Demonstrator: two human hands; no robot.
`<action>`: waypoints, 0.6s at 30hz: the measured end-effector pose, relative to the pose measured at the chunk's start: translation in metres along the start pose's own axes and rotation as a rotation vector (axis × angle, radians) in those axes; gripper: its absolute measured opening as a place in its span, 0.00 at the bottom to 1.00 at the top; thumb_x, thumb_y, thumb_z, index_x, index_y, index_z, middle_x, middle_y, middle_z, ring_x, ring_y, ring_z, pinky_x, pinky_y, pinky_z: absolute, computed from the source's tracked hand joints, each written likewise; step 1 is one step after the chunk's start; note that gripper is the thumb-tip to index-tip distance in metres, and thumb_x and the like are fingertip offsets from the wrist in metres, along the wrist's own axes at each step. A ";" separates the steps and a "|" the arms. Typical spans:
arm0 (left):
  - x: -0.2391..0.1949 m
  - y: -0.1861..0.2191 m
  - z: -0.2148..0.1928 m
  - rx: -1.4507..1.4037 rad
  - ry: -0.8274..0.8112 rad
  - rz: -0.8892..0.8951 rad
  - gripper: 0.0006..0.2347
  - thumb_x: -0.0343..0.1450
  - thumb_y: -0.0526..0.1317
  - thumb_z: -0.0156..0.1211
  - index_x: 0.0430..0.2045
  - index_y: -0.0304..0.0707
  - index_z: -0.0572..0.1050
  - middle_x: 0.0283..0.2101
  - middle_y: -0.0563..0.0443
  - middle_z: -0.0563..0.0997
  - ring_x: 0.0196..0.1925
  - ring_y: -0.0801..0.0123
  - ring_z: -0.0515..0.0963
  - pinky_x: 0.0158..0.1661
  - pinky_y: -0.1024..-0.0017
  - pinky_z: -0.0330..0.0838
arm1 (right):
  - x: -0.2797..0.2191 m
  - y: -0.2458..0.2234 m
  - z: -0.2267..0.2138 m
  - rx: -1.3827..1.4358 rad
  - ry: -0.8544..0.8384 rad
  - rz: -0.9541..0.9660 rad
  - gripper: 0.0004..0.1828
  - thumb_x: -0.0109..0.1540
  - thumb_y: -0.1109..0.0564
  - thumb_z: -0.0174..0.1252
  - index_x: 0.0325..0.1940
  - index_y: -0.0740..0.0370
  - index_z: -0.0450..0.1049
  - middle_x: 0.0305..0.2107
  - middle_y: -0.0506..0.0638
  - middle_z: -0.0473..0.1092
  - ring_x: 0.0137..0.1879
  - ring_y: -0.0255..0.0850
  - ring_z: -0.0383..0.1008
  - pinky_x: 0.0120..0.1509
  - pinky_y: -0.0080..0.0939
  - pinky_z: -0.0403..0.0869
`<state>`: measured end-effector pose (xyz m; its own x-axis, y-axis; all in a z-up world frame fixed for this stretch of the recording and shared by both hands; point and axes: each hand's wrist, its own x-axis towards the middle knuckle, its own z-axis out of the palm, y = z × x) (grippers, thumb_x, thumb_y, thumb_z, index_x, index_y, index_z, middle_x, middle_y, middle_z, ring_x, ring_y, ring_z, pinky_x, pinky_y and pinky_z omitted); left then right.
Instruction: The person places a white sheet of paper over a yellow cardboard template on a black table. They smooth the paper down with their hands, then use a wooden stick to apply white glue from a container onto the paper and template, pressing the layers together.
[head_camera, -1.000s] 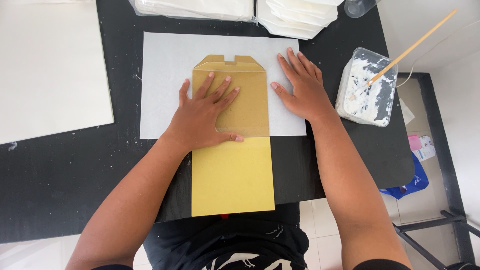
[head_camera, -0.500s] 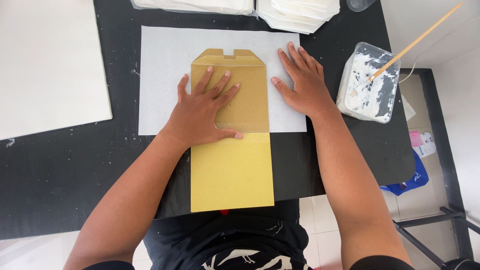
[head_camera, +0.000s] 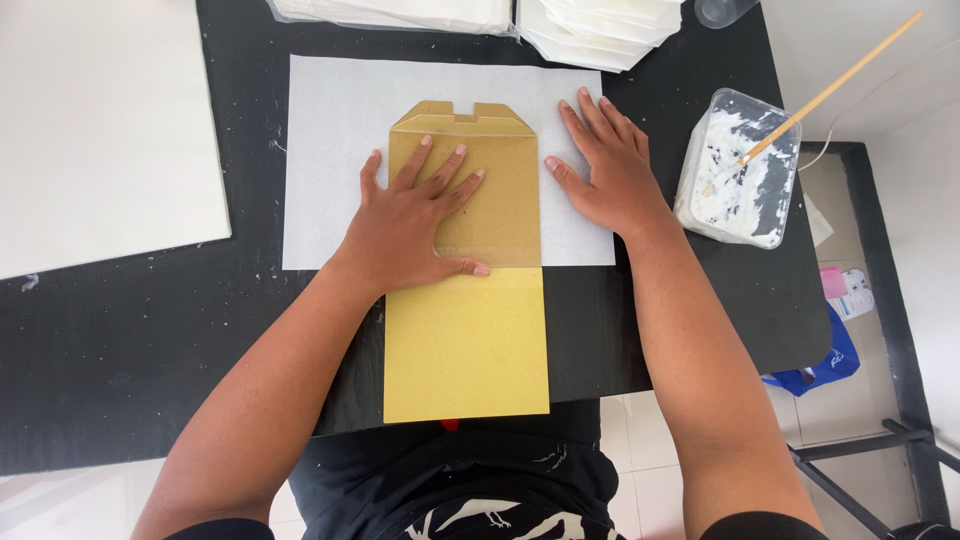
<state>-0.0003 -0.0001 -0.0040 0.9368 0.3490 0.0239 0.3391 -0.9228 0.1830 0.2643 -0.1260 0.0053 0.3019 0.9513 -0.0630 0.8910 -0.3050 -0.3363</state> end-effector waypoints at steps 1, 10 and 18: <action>0.000 0.000 0.000 0.000 0.002 -0.001 0.48 0.60 0.81 0.41 0.74 0.59 0.52 0.77 0.55 0.51 0.79 0.51 0.41 0.64 0.30 0.33 | 0.000 0.000 0.000 -0.001 0.001 -0.001 0.37 0.71 0.36 0.39 0.82 0.47 0.45 0.79 0.48 0.39 0.83 0.47 0.33 0.80 0.57 0.38; 0.000 0.000 0.000 -0.006 0.000 0.000 0.48 0.60 0.82 0.43 0.73 0.59 0.52 0.77 0.54 0.51 0.79 0.50 0.41 0.64 0.30 0.33 | -0.001 -0.003 -0.002 0.012 -0.002 0.004 0.36 0.71 0.36 0.39 0.82 0.46 0.45 0.79 0.48 0.39 0.83 0.47 0.33 0.81 0.56 0.37; 0.008 -0.007 0.006 0.057 0.026 -0.049 0.63 0.46 0.89 0.46 0.75 0.54 0.46 0.77 0.38 0.45 0.77 0.37 0.39 0.66 0.33 0.33 | -0.001 -0.005 -0.004 0.018 -0.017 0.022 0.38 0.70 0.35 0.39 0.82 0.47 0.45 0.79 0.47 0.39 0.83 0.47 0.32 0.80 0.56 0.37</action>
<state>0.0051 0.0084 -0.0110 0.9166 0.3976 0.0421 0.3896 -0.9119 0.1287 0.2607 -0.1257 0.0113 0.3155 0.9449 -0.0870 0.8780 -0.3255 -0.3510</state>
